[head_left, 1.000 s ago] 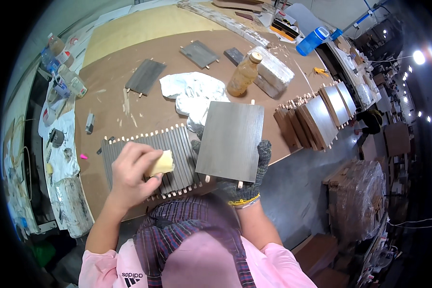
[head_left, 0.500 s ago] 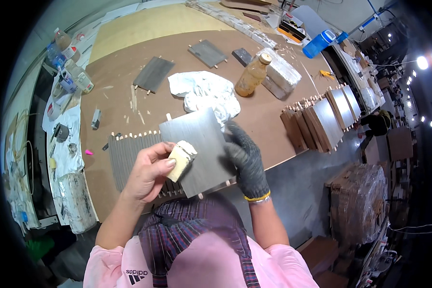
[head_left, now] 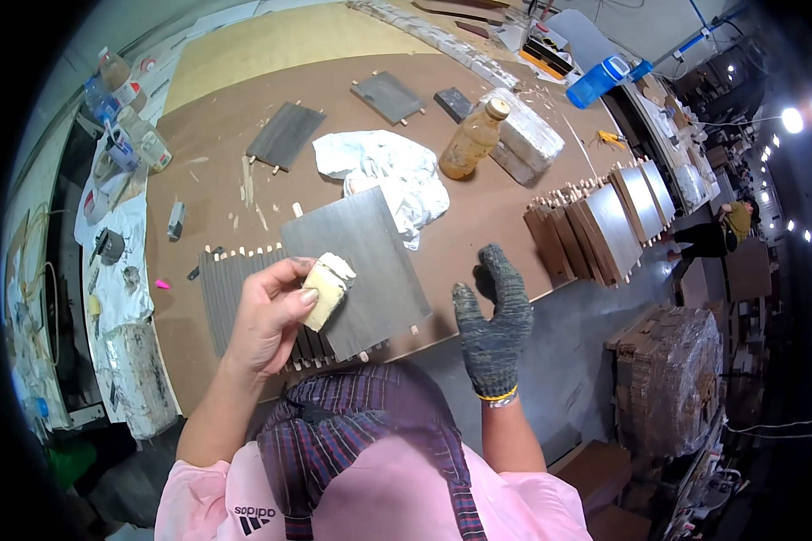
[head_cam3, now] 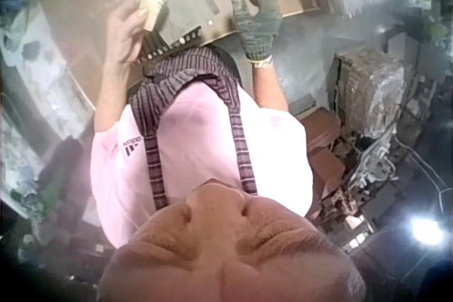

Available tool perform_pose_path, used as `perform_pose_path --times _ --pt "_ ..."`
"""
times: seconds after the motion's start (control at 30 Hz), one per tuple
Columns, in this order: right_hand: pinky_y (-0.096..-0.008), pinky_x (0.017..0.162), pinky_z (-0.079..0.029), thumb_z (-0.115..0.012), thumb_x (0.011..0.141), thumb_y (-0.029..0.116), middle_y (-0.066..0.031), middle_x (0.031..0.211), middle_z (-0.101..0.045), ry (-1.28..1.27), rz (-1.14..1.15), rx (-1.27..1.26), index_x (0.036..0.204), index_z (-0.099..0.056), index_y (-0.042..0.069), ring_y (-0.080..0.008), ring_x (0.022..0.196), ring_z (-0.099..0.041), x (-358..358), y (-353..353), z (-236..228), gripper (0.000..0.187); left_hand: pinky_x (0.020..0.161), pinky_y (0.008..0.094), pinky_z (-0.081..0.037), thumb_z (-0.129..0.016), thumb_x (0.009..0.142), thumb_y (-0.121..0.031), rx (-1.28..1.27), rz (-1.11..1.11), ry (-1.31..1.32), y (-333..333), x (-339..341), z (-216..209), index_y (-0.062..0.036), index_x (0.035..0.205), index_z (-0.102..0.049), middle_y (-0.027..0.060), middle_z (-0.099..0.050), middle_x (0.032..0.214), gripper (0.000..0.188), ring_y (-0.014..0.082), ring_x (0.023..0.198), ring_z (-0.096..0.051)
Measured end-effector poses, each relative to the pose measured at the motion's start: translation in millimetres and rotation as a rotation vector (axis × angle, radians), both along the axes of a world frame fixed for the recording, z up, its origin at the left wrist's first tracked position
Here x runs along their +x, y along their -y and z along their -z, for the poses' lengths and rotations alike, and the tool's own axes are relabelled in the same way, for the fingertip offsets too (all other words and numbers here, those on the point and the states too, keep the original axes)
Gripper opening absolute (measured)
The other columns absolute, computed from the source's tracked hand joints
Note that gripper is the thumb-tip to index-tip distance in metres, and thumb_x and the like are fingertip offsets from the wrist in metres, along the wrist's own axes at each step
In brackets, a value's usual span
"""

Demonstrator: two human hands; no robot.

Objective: The person wipes a sponge across the surfaces and edges of wooden panels and then stacks them on the workbench.

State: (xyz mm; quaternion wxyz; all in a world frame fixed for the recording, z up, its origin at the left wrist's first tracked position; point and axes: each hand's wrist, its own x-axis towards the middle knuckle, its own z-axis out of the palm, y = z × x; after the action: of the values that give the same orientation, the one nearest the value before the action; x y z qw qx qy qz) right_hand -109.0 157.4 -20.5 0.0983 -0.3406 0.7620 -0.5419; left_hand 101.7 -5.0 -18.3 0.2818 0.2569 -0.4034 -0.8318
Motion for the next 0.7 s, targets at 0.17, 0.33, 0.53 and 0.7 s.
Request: perform_pose_path --times 0.17,0.33,0.53,0.7 --pt "-0.0492 0.104 -0.047 -0.085 0.077 0.031 -0.0281 0.140 -0.052 -0.338 -0.141 0.073 0.147 -0.046 0.001 -0.0416 0.126 -0.055 20.4 9.8 -15.8 0.085 0.090 0.0294 -0.055 -0.067 0.086 -0.007 -0.010 0.010 -0.022 1.2 -6.1 3.4 0.0082 0.117 -0.062 0.0118 -0.069 0.109 0.034 0.0154 0.096 -0.068" --pt "-0.0556 0.107 -0.041 -0.080 0.079 0.042 -0.0361 0.153 -0.028 -0.452 -0.167 0.099 0.157 -0.031 0.010 -0.0524 0.136 -0.039 42.8 31.1 1.1 0.098 0.091 0.0318 -0.055 -0.065 0.088 -0.007 0.062 -0.080 -0.059 -2.1 -11.8 -0.4 0.0107 0.116 -0.062 0.0154 -0.070 0.110 0.034 0.0180 0.097 -0.069" --pt "-0.0574 0.114 -0.030 -0.073 0.087 0.032 -0.0326 0.155 -0.029 -0.671 0.085 0.175 0.158 -0.030 0.010 -0.0502 0.141 -0.034 8.0 22.9 20.2 0.085 0.092 0.0314 -0.054 -0.066 0.088 -0.013 -0.023 -0.123 0.022 -4.0 -8.2 12.0 0.0106 0.117 -0.062 0.0143 -0.071 0.107 0.037 0.0176 0.097 -0.069" --pt "-0.0613 0.116 -0.023 -0.072 0.088 0.039 -0.0279 0.157 -0.029 -0.821 -0.094 0.167 0.152 -0.041 0.008 -0.0485 0.145 -0.028 39.9 29.1 -8.7 0.078 0.091 0.0297 -0.055 -0.063 0.091 -0.004 0.035 -0.125 -0.048 -7.8 -17.4 10.9 0.0122 0.118 -0.060 0.0145 -0.069 0.109 0.032 0.0162 0.097 -0.068"
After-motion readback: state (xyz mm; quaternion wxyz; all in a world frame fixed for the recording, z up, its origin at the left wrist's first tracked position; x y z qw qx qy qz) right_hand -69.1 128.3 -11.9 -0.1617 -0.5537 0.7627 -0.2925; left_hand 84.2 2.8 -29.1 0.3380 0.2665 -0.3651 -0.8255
